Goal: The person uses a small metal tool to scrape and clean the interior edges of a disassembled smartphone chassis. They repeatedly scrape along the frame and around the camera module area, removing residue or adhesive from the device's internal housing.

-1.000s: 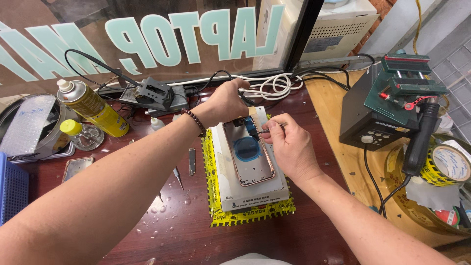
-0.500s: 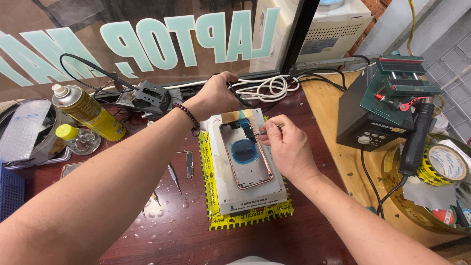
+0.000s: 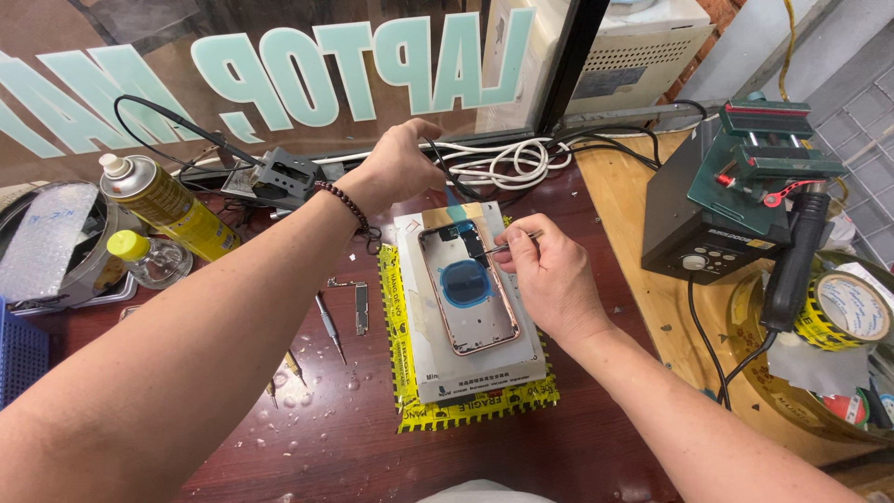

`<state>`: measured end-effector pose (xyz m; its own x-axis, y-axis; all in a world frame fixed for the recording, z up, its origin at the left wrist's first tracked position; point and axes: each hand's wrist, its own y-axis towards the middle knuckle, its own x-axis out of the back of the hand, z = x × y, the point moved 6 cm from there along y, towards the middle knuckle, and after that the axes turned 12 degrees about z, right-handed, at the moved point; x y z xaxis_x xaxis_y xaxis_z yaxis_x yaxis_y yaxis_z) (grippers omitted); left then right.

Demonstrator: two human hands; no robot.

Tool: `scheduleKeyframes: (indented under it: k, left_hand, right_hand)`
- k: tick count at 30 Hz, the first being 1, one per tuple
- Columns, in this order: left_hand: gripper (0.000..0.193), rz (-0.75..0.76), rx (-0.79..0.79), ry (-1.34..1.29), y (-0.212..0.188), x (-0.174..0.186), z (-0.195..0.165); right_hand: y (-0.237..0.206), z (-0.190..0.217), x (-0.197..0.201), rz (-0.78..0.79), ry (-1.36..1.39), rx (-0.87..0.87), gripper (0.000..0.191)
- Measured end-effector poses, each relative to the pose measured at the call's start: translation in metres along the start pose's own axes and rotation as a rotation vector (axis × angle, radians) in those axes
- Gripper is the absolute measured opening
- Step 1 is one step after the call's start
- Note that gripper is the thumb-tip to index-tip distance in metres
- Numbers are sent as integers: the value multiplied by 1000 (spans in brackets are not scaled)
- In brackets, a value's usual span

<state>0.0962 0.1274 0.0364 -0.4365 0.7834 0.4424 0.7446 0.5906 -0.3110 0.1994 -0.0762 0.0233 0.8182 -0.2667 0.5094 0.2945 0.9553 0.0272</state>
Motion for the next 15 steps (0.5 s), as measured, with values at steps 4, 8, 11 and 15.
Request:
scheduleKeyframes:
  k: [4, 8, 11, 15]
  left_hand:
    - [74, 27, 38, -73, -1, 2, 2]
    - [76, -42, 17, 138, 3, 12, 0]
    - [76, -55, -26, 96, 4, 18, -1]
    - [70, -87, -35, -174, -4, 30, 6]
  right_hand:
    - [-1, 1, 0, -1, -5, 3, 22]
    - [-1, 1, 0, -1, -1, -11, 22]
    - [-1, 1, 0, 1, 9, -16, 22]
    - [2, -2, 1, 5, 109, -24, 22]
